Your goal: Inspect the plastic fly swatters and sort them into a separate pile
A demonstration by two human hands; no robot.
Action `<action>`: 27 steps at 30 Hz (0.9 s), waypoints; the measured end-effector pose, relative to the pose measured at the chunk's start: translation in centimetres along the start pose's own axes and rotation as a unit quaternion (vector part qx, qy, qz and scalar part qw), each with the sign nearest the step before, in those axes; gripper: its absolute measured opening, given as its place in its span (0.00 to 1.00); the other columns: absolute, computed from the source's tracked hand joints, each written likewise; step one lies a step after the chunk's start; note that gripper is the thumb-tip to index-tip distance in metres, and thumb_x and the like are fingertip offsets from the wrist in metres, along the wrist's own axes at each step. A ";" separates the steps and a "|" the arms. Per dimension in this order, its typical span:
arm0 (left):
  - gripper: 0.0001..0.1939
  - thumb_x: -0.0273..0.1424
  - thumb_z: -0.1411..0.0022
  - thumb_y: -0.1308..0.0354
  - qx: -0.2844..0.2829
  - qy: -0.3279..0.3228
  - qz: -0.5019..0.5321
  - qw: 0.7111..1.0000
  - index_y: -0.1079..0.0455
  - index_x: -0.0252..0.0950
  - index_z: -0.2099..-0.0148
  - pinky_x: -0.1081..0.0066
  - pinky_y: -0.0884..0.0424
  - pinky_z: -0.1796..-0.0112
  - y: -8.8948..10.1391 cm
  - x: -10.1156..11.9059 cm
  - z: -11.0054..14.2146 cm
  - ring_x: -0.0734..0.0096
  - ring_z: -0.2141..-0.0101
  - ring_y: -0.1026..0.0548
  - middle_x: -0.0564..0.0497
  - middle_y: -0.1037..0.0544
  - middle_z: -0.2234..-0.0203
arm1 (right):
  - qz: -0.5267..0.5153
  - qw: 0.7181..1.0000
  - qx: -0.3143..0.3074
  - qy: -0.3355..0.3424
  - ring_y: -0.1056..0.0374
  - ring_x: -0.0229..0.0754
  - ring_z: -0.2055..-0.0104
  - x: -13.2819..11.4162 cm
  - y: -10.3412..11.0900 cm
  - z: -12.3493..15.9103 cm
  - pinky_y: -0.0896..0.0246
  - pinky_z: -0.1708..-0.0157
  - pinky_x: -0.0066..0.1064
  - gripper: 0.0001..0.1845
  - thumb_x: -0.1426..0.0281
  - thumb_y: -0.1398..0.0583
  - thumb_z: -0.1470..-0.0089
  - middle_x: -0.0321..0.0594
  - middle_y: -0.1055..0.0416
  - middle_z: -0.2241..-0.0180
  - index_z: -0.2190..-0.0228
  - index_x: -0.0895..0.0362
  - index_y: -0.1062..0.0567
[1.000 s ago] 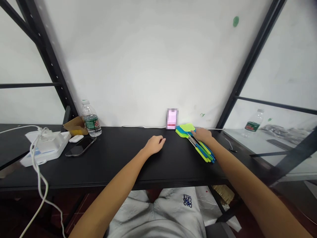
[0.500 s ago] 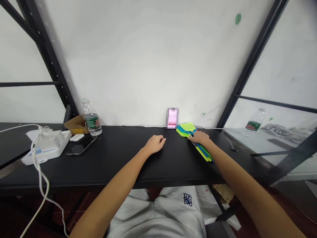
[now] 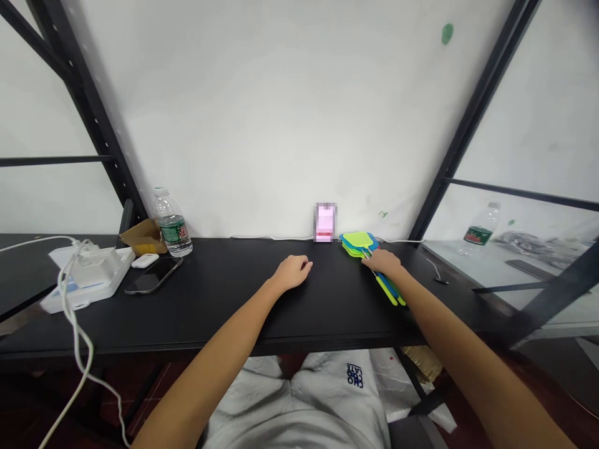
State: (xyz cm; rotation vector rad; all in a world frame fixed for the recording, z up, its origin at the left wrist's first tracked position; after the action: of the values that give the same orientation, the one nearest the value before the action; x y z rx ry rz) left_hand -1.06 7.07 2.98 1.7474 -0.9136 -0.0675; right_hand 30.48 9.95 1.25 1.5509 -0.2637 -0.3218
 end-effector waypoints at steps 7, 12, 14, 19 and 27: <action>0.16 0.39 0.35 0.52 -0.007 0.004 -0.001 1.000 0.29 0.37 0.70 0.71 0.41 0.70 -0.1 0.1 -0.1 0.68 0.73 0.29 0.49 0.25 0.75 | -0.009 1.000 0.004 -0.010 0.32 0.58 0.51 0.8 -0.1 -0.4 0.37 0.56 0.43 0.33 0.50 0.45 0.48 0.59 0.31 0.52 0.53 0.64 0.27; 0.16 0.39 0.35 0.52 -0.014 0.010 -0.003 1.000 0.29 0.37 0.69 0.71 0.41 0.71 -0.1 0.1 -0.1 0.67 0.73 0.29 0.49 0.25 0.74 | -0.010 0.999 0.035 -0.001 0.33 0.59 0.49 0.6 0.5 0.3 0.38 0.55 0.45 0.35 0.47 0.48 0.46 0.60 0.32 0.52 0.52 0.64 0.28; 0.15 0.38 0.35 0.52 -0.017 0.009 -0.004 1.000 0.29 0.37 0.68 0.71 0.41 0.71 -0.1 0.0 -0.1 0.68 0.72 0.29 0.48 0.25 0.74 | -0.007 0.998 0.059 -0.007 0.34 0.59 0.49 0.6 0.9 0.7 0.39 0.54 0.45 0.37 0.46 0.48 0.47 0.61 0.32 0.51 0.50 0.64 0.30; 0.15 0.39 0.35 0.52 -0.022 0.008 -0.004 1.000 0.29 0.37 0.68 0.71 0.40 0.69 -0.2 0.0 -0.1 0.67 0.71 0.28 0.48 0.24 0.73 | -0.003 1.000 0.010 -0.012 0.32 0.58 0.50 0.7 0.7 0.8 0.37 0.56 0.43 0.33 0.49 0.44 0.49 0.58 0.31 0.52 0.54 0.63 0.27; 0.16 0.39 0.35 0.53 -0.033 0.011 -0.023 0.999 0.29 0.37 0.67 0.71 0.39 0.69 -0.3 -0.1 -0.1 0.67 0.70 0.28 0.47 0.23 0.71 | 0.002 1.000 -0.027 0.007 0.30 0.57 0.52 1.3 0.7 0.9 0.36 0.59 0.39 0.32 0.54 0.41 0.52 0.58 0.30 0.51 0.52 0.64 0.27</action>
State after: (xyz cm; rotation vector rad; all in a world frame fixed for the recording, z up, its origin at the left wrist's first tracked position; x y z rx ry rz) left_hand -0.87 7.27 2.70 1.7050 -0.8472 -0.1073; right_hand 31.39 8.65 1.93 1.4992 -0.2462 -0.3130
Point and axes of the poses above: each hand's wrist, its own z-axis away from the middle knuckle, its own y-axis out of the back of the hand, x = y × z, the point moved 6 cm from there along -z, towards the middle knuckle
